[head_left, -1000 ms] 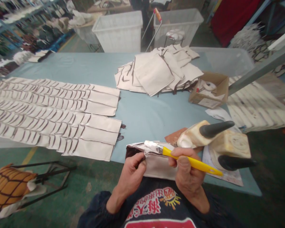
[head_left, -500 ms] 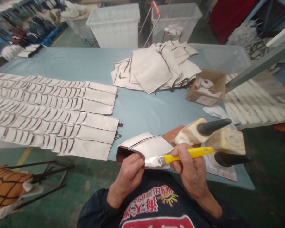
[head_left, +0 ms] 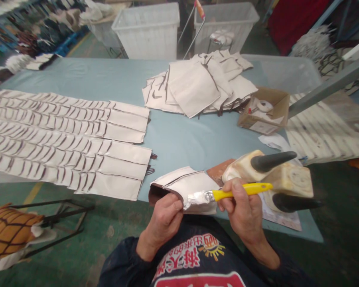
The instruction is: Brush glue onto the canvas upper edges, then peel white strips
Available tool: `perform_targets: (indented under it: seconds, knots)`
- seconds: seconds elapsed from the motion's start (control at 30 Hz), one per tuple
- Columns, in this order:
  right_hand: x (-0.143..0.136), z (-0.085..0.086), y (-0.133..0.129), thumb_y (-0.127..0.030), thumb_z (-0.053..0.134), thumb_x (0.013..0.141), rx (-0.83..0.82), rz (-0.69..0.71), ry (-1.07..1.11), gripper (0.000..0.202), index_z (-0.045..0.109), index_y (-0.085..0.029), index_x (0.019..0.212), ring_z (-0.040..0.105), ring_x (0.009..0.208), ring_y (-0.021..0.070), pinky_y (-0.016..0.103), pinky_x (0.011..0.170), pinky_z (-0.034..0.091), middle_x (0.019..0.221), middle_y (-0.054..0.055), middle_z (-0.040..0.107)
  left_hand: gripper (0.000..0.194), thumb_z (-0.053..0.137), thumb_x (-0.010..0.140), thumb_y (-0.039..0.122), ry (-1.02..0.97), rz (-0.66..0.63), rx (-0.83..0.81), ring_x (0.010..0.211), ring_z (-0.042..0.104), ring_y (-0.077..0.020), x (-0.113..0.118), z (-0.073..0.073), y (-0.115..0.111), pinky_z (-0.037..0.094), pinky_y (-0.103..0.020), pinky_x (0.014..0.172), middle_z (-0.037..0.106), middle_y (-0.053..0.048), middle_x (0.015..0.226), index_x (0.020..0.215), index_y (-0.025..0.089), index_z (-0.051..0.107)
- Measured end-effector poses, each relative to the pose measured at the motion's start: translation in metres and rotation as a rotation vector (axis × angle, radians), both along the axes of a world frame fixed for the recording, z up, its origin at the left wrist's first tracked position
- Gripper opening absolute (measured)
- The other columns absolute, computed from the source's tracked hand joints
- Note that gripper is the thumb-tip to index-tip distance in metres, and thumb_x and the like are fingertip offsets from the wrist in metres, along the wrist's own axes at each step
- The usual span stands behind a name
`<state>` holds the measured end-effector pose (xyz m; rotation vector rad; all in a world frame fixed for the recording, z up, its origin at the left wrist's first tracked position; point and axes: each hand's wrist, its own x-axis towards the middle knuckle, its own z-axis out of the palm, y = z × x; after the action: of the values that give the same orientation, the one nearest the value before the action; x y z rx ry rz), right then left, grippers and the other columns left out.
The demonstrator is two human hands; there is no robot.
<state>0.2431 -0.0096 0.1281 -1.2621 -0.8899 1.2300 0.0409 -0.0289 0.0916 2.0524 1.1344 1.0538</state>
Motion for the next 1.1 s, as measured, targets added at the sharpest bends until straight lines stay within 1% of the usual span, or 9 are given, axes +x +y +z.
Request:
perform_targets:
  seconds: [0.13, 0.27, 0.43, 0.5, 0.57, 0.63, 0.77, 0.93, 1.1]
  knots:
    - [0.003, -0.002, -0.002, -0.059, 0.056, 0.098, -0.068, 0.081, 0.012, 0.045, 0.056, -0.021, 0.074, 0.041, 0.037, 0.0089, 0.020, 0.041, 0.039, 0.042, -0.010, 0.037, 0.027, 0.045, 0.093, 0.002, 0.006, -0.001, 0.045, 0.076, 0.062, -0.0187, 0.001, 0.000, -0.001, 0.048, -0.029, 0.068, 0.069, -0.008, 0.083, 0.094, 0.019, 0.067]
    - [0.004, -0.002, -0.002, -0.058, 0.059, 0.097, -0.040, -0.026, 0.006, 0.044, 0.058, -0.021, 0.074, 0.043, 0.038, 0.0089, 0.020, 0.043, 0.042, 0.042, -0.010, 0.039, 0.026, 0.046, 0.092, 0.000, 0.029, 0.009, 0.114, 0.074, 0.060, -0.0189, 0.003, -0.001, -0.002, 0.047, -0.030, 0.066, 0.067, -0.007, 0.079, 0.092, 0.019, 0.063]
    - [0.002, 0.002, -0.006, -0.059, 0.059, 0.097, -0.080, 0.080, 0.023, 0.045, 0.058, -0.021, 0.073, 0.041, 0.036, 0.0087, 0.020, 0.040, 0.040, 0.042, -0.010, 0.037, 0.025, 0.047, 0.091, -0.001, 0.038, 0.008, 0.124, 0.074, 0.059, -0.0189, 0.004, -0.003, -0.005, 0.046, -0.030, 0.065, 0.066, -0.007, 0.080, 0.092, 0.019, 0.063]
    - [0.004, 0.003, -0.005, -0.058, 0.057, 0.098, -0.077, 0.059, 0.038, 0.044, 0.057, -0.021, 0.074, 0.042, 0.037, 0.0090, 0.021, 0.042, 0.041, 0.043, -0.010, 0.037, 0.025, 0.046, 0.091, 0.000, 0.039, 0.023, 0.139, 0.069, 0.056, -0.0182, 0.004, -0.003, -0.006, 0.044, -0.030, 0.062, 0.063, -0.006, 0.075, 0.087, 0.019, 0.061]
    - [0.007, 0.001, -0.003, -0.056, 0.057, 0.099, -0.070, 0.031, 0.051, 0.041, 0.058, -0.021, 0.077, 0.043, 0.038, 0.0092, 0.021, 0.043, 0.042, 0.043, -0.010, 0.037, 0.024, 0.045, 0.091, 0.001, 0.030, 0.021, 0.143, 0.070, 0.058, -0.0187, 0.006, -0.003, -0.007, 0.046, -0.030, 0.063, 0.064, -0.006, 0.074, 0.087, 0.019, 0.061]
    - [0.009, -0.002, 0.001, -0.055, 0.057, 0.099, -0.041, -0.007, 0.059, 0.039, 0.058, -0.021, 0.078, 0.043, 0.038, 0.0090, 0.021, 0.044, 0.042, 0.043, -0.010, 0.038, 0.025, 0.045, 0.093, 0.003, 0.017, 0.001, 0.124, 0.075, 0.063, -0.0199, 0.007, -0.002, -0.008, 0.050, -0.031, 0.068, 0.066, -0.007, 0.077, 0.090, 0.019, 0.063]
    - [0.008, -0.010, 0.006, -0.054, 0.058, 0.099, 0.090, -0.090, -0.007, 0.037, 0.060, -0.021, 0.082, 0.044, 0.040, 0.0092, 0.021, 0.045, 0.041, 0.046, -0.009, 0.045, 0.026, 0.045, 0.093, 0.003, 0.006, -0.026, 0.107, 0.081, 0.066, -0.0210, 0.010, -0.001, -0.009, 0.053, -0.033, 0.074, 0.068, -0.008, 0.079, 0.093, 0.020, 0.064]
    - [0.005, -0.016, 0.012, -0.056, 0.055, 0.101, 0.123, -0.044, -0.059, 0.038, 0.060, -0.021, 0.085, 0.048, 0.044, 0.0103, 0.022, 0.048, 0.042, 0.049, -0.008, 0.049, 0.028, 0.045, 0.087, -0.002, 0.047, -0.032, 0.132, 0.091, 0.065, -0.0230, 0.014, 0.001, -0.013, 0.052, -0.037, 0.079, 0.070, -0.010, 0.086, 0.094, 0.018, 0.063]
    - [0.003, -0.015, 0.015, -0.052, 0.054, 0.102, 0.174, 0.020, -0.035, 0.036, 0.060, -0.021, 0.086, 0.047, 0.045, 0.0093, 0.021, 0.049, 0.041, 0.050, -0.007, 0.051, 0.025, 0.046, 0.085, -0.001, 0.090, -0.033, 0.134, 0.088, 0.061, -0.0223, 0.017, -0.001, -0.018, 0.049, -0.040, 0.080, 0.070, -0.009, 0.088, 0.091, 0.019, 0.061]
